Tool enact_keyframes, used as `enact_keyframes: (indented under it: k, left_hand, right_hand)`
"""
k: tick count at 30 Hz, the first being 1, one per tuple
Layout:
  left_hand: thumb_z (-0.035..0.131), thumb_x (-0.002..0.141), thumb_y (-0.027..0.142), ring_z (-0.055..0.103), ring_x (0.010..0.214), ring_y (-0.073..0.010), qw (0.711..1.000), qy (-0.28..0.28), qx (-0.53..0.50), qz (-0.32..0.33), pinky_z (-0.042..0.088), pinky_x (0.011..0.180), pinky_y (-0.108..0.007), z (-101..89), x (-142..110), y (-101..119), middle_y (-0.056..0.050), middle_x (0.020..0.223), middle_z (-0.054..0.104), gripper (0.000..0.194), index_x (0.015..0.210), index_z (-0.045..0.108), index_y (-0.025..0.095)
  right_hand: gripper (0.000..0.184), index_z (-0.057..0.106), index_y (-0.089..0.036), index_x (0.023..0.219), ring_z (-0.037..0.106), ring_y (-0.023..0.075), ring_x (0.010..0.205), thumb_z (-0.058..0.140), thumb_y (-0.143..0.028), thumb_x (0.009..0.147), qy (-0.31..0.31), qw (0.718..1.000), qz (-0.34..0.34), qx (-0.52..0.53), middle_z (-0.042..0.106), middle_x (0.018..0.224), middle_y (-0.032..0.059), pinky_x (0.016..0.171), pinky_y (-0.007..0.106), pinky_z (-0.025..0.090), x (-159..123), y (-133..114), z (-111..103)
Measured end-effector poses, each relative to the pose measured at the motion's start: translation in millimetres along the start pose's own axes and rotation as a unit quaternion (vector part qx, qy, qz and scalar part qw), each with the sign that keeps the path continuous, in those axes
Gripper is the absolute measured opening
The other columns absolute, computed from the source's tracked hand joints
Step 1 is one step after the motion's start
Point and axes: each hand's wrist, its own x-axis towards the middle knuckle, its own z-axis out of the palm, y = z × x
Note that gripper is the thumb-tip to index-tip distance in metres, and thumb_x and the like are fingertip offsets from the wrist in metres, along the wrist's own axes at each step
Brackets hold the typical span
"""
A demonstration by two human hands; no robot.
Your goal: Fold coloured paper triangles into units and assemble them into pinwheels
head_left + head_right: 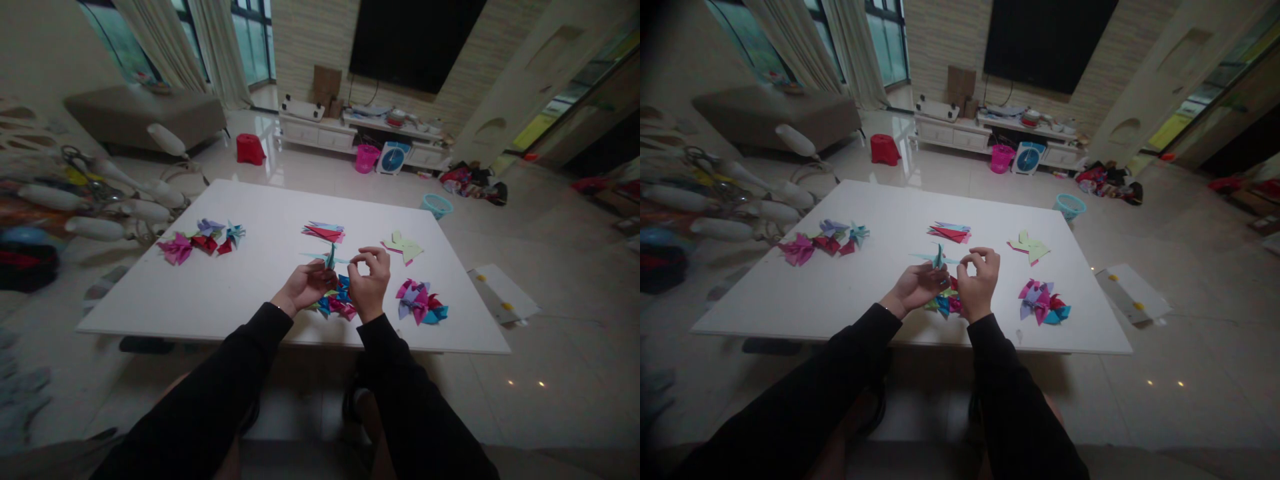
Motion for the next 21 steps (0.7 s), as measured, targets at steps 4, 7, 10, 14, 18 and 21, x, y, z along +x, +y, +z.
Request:
enact_keyframes:
  k: [4,7,10,14,18,21]
  left_hand:
    - [0.056,0.087,0.006,0.048,0.056,-0.0106,1.000,-0.009,-0.005,0.002,0.053,0.073,-0.031,-0.8,0.0,-0.2,-0.004,0.068,0.057,0.014,0.082,0.068,0.011]
    - [0.057,0.086,0.006,0.049,0.056,-0.0109,1.000,-0.013,-0.006,0.002,0.054,0.074,-0.032,-2.2,-0.2,1.0,-0.002,0.068,0.056,0.013,0.084,0.068,0.011]
    - [0.057,0.085,0.005,0.048,0.056,-0.0107,1.000,-0.023,-0.010,0.001,0.054,0.075,-0.033,-3.4,-0.3,2.1,-0.002,0.067,0.055,0.013,0.085,0.068,0.012]
    - [0.057,0.086,0.005,0.049,0.057,-0.0113,1.000,-0.021,-0.012,0.000,0.054,0.075,-0.033,-4.5,0.3,1.9,-0.002,0.067,0.056,0.013,0.084,0.068,0.011]
    - [0.057,0.086,0.005,0.050,0.057,-0.0115,1.000,-0.009,-0.009,-0.002,0.053,0.075,-0.033,-4.6,0.7,1.1,-0.004,0.071,0.060,0.014,0.086,0.070,0.012]
    - [0.057,0.086,0.005,0.049,0.056,-0.0114,1.000,-0.010,-0.009,-0.003,0.053,0.074,-0.033,-3.8,0.5,1.0,-0.004,0.070,0.060,0.015,0.086,0.071,0.012]
  right_hand:
    - [0.018,0.062,-0.022,0.072,0.058,0.0229,0.097,0.059,-0.005,0.076,0.007,1.000,0.009,-0.004,0.064,0.094,0.0045,0.083,0.038,0.047,0.0,0.8,0.1]
    - [0.019,0.062,-0.022,0.079,0.058,0.0230,0.098,0.057,-0.004,0.075,0.013,1.000,0.021,-0.009,0.064,0.094,0.0042,0.081,0.036,0.047,0.7,2.3,-0.9]
    - [0.023,0.061,-0.022,0.084,0.058,0.0229,0.098,0.055,-0.003,0.072,0.013,1.000,0.025,-0.015,0.063,0.094,0.0036,0.080,0.036,0.047,1.4,3.7,-2.3]
    - [0.023,0.062,-0.022,0.084,0.057,0.0230,0.098,0.056,-0.004,0.071,-0.001,1.000,0.020,-0.010,0.062,0.095,0.0041,0.081,0.036,0.047,0.7,3.5,-2.1]
    - [0.018,0.062,-0.022,0.077,0.056,0.0233,0.098,0.057,-0.005,0.073,-0.009,1.000,0.018,-0.016,0.061,0.096,0.0050,0.084,0.038,0.046,-0.4,2.6,-0.5]
    - [0.017,0.060,-0.022,0.071,0.056,0.0232,0.097,0.058,-0.005,0.075,-0.004,1.000,0.016,-0.019,0.061,0.094,0.0050,0.085,0.039,0.046,-0.1,2.8,-0.2]
